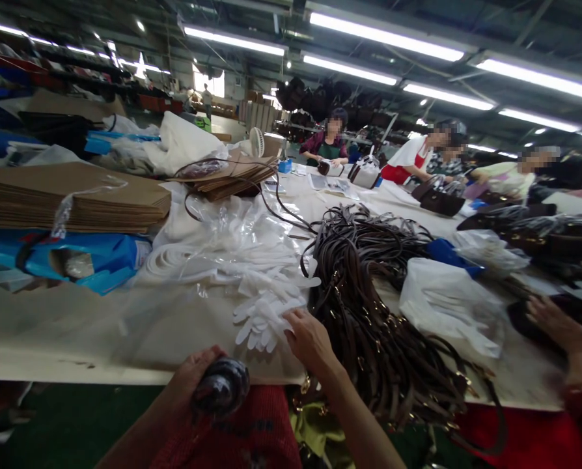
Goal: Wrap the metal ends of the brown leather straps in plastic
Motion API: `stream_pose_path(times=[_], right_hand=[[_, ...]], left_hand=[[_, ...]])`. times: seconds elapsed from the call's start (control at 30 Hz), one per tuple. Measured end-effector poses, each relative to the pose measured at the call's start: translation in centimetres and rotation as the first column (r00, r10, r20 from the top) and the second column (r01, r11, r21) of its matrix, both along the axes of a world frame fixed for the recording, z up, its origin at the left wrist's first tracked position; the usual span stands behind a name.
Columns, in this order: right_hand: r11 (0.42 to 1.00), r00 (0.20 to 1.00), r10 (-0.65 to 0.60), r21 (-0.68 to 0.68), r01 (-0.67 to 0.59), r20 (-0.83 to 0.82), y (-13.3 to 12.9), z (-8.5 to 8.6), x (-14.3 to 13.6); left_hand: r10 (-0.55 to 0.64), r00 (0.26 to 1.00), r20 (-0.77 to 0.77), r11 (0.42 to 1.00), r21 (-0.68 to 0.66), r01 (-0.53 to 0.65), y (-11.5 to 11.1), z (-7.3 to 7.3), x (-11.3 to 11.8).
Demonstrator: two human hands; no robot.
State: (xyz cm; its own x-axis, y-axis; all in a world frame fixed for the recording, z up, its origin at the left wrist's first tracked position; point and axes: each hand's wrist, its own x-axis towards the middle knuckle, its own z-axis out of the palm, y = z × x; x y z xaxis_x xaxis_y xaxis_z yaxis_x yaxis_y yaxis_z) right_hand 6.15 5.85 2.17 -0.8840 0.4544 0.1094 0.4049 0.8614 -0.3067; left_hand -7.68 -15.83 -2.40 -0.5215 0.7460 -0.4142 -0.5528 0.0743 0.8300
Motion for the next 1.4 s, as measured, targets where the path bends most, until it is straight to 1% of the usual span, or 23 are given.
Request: stream_pose_path(times=[0.13,0.2,0.27,0.33,0.4,0.47,0.5,0.6,0.63,0.67,0.7,0.73,0.8,0.83,0.87,0.9,0.97,1.0,1.07,1.2,1.27,1.33,1.4], right_hand=[[0.999,0.999,-0.033,0.002,0.032,0.035,-0.4,-0.9,-0.7],[0.998,0.998,-0.06,-0.02,0.06,0.015,-0.3,-1.2,-1.3],[0.993,0.995,-0.095,-0.069,0.093,-0.019,0.1,-1.3,-1.7],[0.981,0.988,-0.141,-0.145,0.13,-0.064,0.9,-1.2,-1.9],[0.955,0.974,-0.193,-0.249,0.16,-0.116,1.6,-0.7,-1.9],[0.908,0.956,-0.241,-0.386,0.162,-0.167,1.9,0.2,-1.6],[0.872,0.948,-0.258,-0.467,0.146,-0.186,1.8,0.7,-1.4],[0.721,0.942,-0.266,-0.691,0.053,-0.206,-0.2,2.1,0.1],[0.656,0.944,-0.26,-0.755,0.019,-0.202,-1.3,2.5,0.8],[0.566,0.945,-0.263,-0.825,-0.013,-0.196,-2.6,2.7,1.7],[0.45,0.945,-0.273,-0.892,-0.043,-0.183,-4.0,2.8,2.5],[0.317,0.944,-0.285,-0.946,-0.069,-0.164,-5.5,2.8,3.5],[0.052,0.946,-0.299,-0.992,-0.114,-0.125,-8.4,2.4,5.3],[-0.042,0.946,-0.303,-0.99,-0.134,-0.115,-9.8,2.0,6.2],[-0.099,0.948,-0.299,-0.984,-0.148,-0.112,-11.1,1.6,6.9],[-0.143,0.948,-0.299,-0.977,-0.159,-0.111,-12.4,1.2,7.5],[-0.211,0.938,-0.335,-0.963,-0.165,-0.088,-14.4,0.3,8.2],[-0.232,0.93,-0.362,-0.96,-0.156,-0.063,-15.2,-0.1,8.3],[-0.247,0.913,-0.407,-0.961,-0.122,-0.011,-16.2,-0.7,8.1],[-0.22,0.898,-0.44,-0.97,-0.102,0.005,-17.0,-1.7,7.1],[-0.196,0.884,-0.468,-0.972,-0.131,-0.025,-17.1,-2.1,6.6],[-0.173,0.871,-0.488,-0.971,-0.165,-0.061,-17.4,-2.5,6.2],[-0.169,0.857,-0.505,-0.962,-0.213,-0.101,-17.8,-2.7,5.9]], left_hand=[[0.005,1.0,-0.022,1.0,-0.013,-0.005,0.4,-0.9,0.5],[-0.003,1.0,-0.018,1.0,-0.011,0.003,0.4,-0.7,0.7],[-0.026,0.999,-0.02,1.0,0.0,0.026,0.3,-0.2,0.7],[-0.028,0.999,-0.029,1.0,0.01,0.029,0.0,0.4,0.7],[0.011,0.999,-0.043,1.0,0.009,-0.011,-0.2,0.9,0.7],[0.07,0.997,-0.04,0.998,0.007,-0.07,-0.3,1.4,0.9],[0.102,0.994,-0.033,0.995,0.01,-0.102,-0.3,1.7,1.1],[0.174,0.984,-0.02,0.984,0.038,-0.174,-0.2,2.5,1.5],[0.198,0.98,-0.022,0.979,0.052,-0.197,-0.1,2.8,1.6],[0.216,0.976,-0.022,0.975,0.065,-0.214,0.0,3.0,1.7],[0.232,0.972,-0.03,0.97,0.077,-0.229,0.1,3.1,1.8],[0.249,0.968,-0.044,0.966,0.086,-0.244,0.2,3.1,1.9],[0.276,0.958,-0.08,0.959,0.089,-0.269,0.3,3.1,2.2],[0.284,0.953,-0.1,0.957,0.09,-0.276,0.4,3.0,2.4],[0.291,0.949,-0.121,0.955,0.09,-0.281,0.4,3.0,2.6],[0.294,0.946,-0.138,0.955,0.091,-0.283,0.4,3.0,2.8],[0.297,0.938,-0.178,0.954,0.097,-0.284,0.4,3.0,3.3],[0.298,0.932,-0.207,0.954,0.105,-0.282,0.5,3.1,3.5],[0.293,0.915,-0.276,0.955,0.122,-0.269,0.4,3.4,3.8],[0.274,0.863,-0.425,0.962,0.143,-0.234,0.1,3.9,4.6],[0.241,0.81,-0.535,0.971,0.141,-0.196,-0.3,4.0,5.0],[0.184,0.733,-0.655,0.983,0.114,-0.145,-0.7,4.1,5.4],[0.125,0.661,-0.74,0.992,0.073,-0.106,-0.9,4.1,5.8]])
